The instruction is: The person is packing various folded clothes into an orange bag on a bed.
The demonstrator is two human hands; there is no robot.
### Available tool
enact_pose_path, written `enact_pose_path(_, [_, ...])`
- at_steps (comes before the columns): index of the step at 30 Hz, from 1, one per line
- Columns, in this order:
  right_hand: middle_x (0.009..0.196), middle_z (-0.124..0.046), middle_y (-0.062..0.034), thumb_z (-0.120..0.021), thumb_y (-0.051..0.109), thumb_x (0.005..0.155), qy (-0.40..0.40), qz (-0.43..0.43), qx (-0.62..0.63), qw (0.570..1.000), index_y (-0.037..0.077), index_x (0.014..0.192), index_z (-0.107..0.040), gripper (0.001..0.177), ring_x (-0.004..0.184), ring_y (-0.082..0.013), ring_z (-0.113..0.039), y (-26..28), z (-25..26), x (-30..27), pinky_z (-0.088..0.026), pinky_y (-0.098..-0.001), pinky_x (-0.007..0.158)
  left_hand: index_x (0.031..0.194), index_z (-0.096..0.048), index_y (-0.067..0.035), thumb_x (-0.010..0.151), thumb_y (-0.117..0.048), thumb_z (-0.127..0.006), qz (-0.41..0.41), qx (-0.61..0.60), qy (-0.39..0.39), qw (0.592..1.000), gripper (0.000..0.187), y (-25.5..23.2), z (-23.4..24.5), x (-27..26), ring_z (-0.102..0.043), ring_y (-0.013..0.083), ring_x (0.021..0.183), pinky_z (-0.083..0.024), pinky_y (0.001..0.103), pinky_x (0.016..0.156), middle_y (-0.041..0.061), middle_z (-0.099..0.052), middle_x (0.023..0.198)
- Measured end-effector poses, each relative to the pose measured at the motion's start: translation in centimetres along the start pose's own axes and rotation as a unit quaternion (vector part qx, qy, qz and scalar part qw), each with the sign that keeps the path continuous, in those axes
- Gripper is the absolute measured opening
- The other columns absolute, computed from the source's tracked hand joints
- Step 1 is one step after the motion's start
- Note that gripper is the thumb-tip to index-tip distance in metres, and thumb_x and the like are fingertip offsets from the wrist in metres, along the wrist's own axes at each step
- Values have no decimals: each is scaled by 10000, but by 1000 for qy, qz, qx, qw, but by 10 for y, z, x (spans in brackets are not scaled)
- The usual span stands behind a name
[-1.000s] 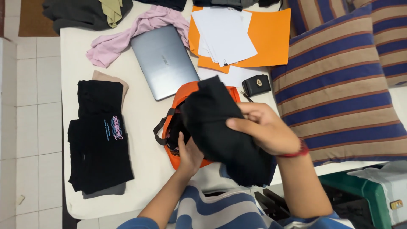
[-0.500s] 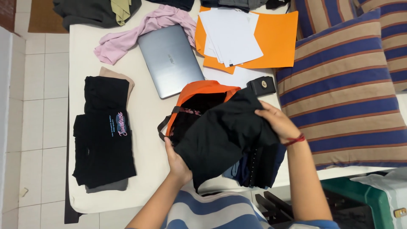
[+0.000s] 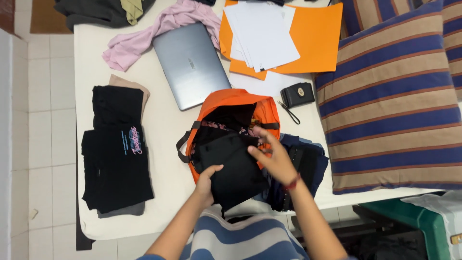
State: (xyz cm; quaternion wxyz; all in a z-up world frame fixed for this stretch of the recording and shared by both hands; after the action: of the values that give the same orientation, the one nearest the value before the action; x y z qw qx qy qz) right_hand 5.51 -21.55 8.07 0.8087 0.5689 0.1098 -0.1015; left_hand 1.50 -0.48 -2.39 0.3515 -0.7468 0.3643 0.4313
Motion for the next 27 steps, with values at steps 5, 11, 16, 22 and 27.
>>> enact_pose_path(5, [1393, -552, -299, -799, 391, 844, 142, -235, 238, 932, 7, 1461, -504, 784, 1236, -398, -573, -113, -29, 33, -514, -545, 958, 1431, -499, -35, 730, -390, -837, 11, 130, -22, 991, 856, -20, -39, -13, -557, 364, 1267, -456, 516, 1047, 239, -561, 1394])
enact_pose_path(11, [1247, -679, -290, -839, 115, 812, 104, -347, 384, 849, 61, 1424, -572, 670, 1036, -381, -717, -121, -28, 25, -593, -563, 802, 1478, -472, -92, 905, -444, -723, -191, 386, 18, 902, 717, -47, -57, 15, -477, 351, 1374, -390, 519, 1140, 201, -489, 1499])
enact_pose_path(16, [1160, -712, -278, -853, 117, 787, -39, -348, 406, 844, 78, 1319, -631, 578, 979, -394, -732, -134, 10, 42, -598, -562, 750, 1331, -520, -76, 1016, -397, -527, -280, 478, 47, 831, 450, -86, -99, 22, -557, 428, 1275, -455, 589, 1067, 252, -530, 1432])
enact_pose_path(22, [1102, -759, -248, -864, 127, 782, -30, -264, 136, 954, 55, 1254, -724, 499, 1011, -378, -734, -78, 59, 83, -617, -502, 760, 1609, -116, -259, 1029, -109, -416, -287, 606, 92, 736, 671, -134, -154, 7, -626, 428, 1196, -503, 541, 1021, 280, -596, 1358])
enact_pose_path(27, [1298, -677, -194, -747, 196, 852, 253, -53, -257, 931, 133, 1326, -636, 490, 1275, -429, -574, -39, 24, 142, -454, -543, 1098, 1536, -409, -263, 1021, -205, -478, -313, 672, 8, 672, 523, -167, -134, 62, -594, 439, 1227, -474, 554, 1040, 265, -667, 1251])
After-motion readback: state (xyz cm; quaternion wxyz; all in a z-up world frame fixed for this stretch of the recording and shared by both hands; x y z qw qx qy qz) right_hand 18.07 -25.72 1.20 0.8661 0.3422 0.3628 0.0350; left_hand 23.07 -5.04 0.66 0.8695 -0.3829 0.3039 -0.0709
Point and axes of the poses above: each hand's wrist, its own x-axis towards the middle knuckle, its own z-axis out of the back of the hand, y = z × x, the point moved 2 cm from there along x, towards the middle knuckle
